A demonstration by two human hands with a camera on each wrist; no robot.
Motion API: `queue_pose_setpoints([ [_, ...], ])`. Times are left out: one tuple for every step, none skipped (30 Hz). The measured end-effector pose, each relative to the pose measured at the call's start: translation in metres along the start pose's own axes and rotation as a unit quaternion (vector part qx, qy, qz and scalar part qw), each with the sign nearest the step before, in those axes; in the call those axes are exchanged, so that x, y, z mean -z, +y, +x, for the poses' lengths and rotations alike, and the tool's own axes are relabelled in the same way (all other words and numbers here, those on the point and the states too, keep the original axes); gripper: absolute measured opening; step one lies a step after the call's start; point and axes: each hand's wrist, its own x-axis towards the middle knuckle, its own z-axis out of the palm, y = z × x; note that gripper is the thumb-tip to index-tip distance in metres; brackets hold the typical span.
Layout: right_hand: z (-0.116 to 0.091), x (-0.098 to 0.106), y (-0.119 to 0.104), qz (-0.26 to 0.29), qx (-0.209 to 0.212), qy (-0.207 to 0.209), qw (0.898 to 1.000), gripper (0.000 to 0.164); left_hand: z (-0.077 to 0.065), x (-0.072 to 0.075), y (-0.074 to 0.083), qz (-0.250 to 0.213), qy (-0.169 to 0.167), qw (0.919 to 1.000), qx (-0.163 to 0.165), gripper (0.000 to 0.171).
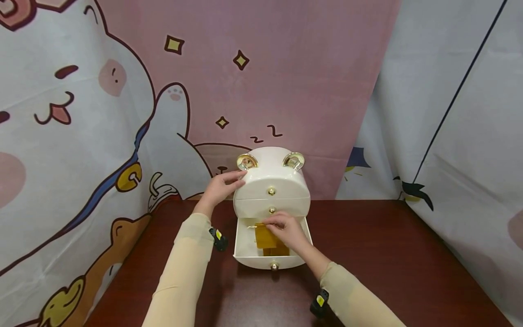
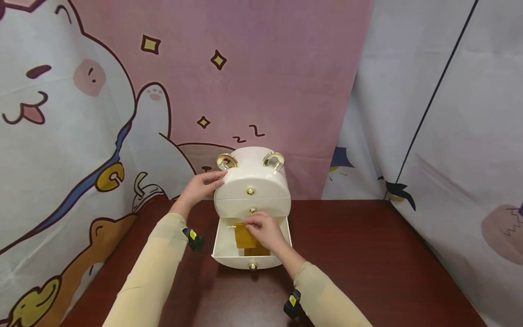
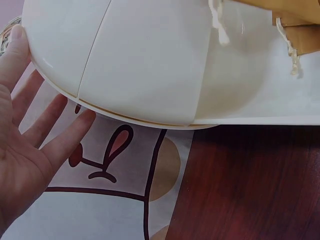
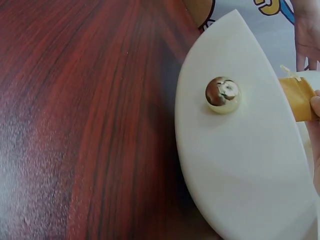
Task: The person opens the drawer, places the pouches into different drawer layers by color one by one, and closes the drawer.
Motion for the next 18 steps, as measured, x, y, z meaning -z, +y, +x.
queue_pose_setpoints([
  [0.000,-0.002,0.000,0.002,0.000,-0.001,1.000,0.016,0.000,0.000,0.000,-0.002,0.000,1.0000,-0.001,0.045],
  [0.000,-0.003,0.000,0.010,0.001,-0.001,1.000,0.017,0.000,0.000,0.000,-0.004,0.000,1.0000,-0.001,0.045],
  [0.000,-0.005,-0.001,0.013,0.001,-0.004,1.000,0.018,-0.001,0.000,0.000,-0.004,0.000,1.0000,-0.001,0.046],
  [0.000,-0.006,-0.001,0.016,0.002,-0.007,1.000,0.019,-0.001,0.000,0.000,-0.004,0.000,1.0000,0.000,0.046],
  [0.000,-0.007,-0.002,0.020,0.003,-0.010,1.000,0.020,-0.001,0.000,0.000,-0.004,0.000,1.0000,0.001,0.046],
  [0.000,-0.007,-0.002,0.025,0.002,-0.014,1.000,0.022,-0.001,0.000,0.000,-0.003,-0.001,1.0000,0.003,0.046],
  [-0.001,-0.007,-0.002,0.028,0.001,-0.018,0.999,0.023,-0.001,0.000,0.000,-0.002,-0.001,1.0000,0.004,0.046],
  [-0.001,-0.007,-0.002,0.030,0.002,-0.021,0.999,0.024,-0.001,0.000,0.000,0.000,-0.002,1.0000,0.005,0.046],
  [-0.002,-0.006,-0.002,0.027,0.001,-0.025,0.999,0.024,-0.001,0.000,0.000,0.000,-0.003,1.0000,0.006,0.046],
  [-0.002,-0.005,-0.003,0.028,0.002,-0.028,0.999,0.024,-0.001,0.000,0.001,-0.001,-0.003,1.0000,0.005,0.046],
  [-0.003,-0.004,-0.003,0.028,0.002,-0.032,0.999,0.024,-0.001,0.000,0.001,-0.003,-0.002,1.0000,0.005,0.046],
  [-0.003,-0.002,-0.004,0.028,0.000,-0.036,0.999,0.024,-0.001,0.000,0.001,-0.005,-0.002,1.0000,0.005,0.046],
  [-0.004,-0.001,-0.004,0.027,-0.001,-0.040,0.999,0.025,-0.001,0.000,0.001,-0.007,-0.001,1.0000,0.004,0.046],
  [-0.004,0.001,-0.005,0.027,-0.003,-0.042,0.999,0.025,-0.002,0.000,0.002,-0.007,0.000,1.0000,0.003,0.046],
  [-0.004,0.003,-0.006,0.029,-0.005,-0.046,0.999,0.025,-0.002,0.000,0.002,-0.006,0.001,1.0000,0.001,0.046],
  [-0.005,0.006,-0.007,0.031,-0.006,-0.049,0.998,0.025,-0.002,0.000,0.002,-0.004,0.001,1.0000,0.000,0.047],
  [-0.005,0.008,-0.007,0.033,-0.007,-0.053,0.998,0.025,-0.002,0.000,0.002,-0.003,0.001,1.0000,0.000,0.047],
  [-0.005,0.010,-0.008,0.035,-0.007,-0.059,0.998,0.026,-0.001,0.000,0.002,-0.003,0.002,1.0000,0.000,0.047],
])
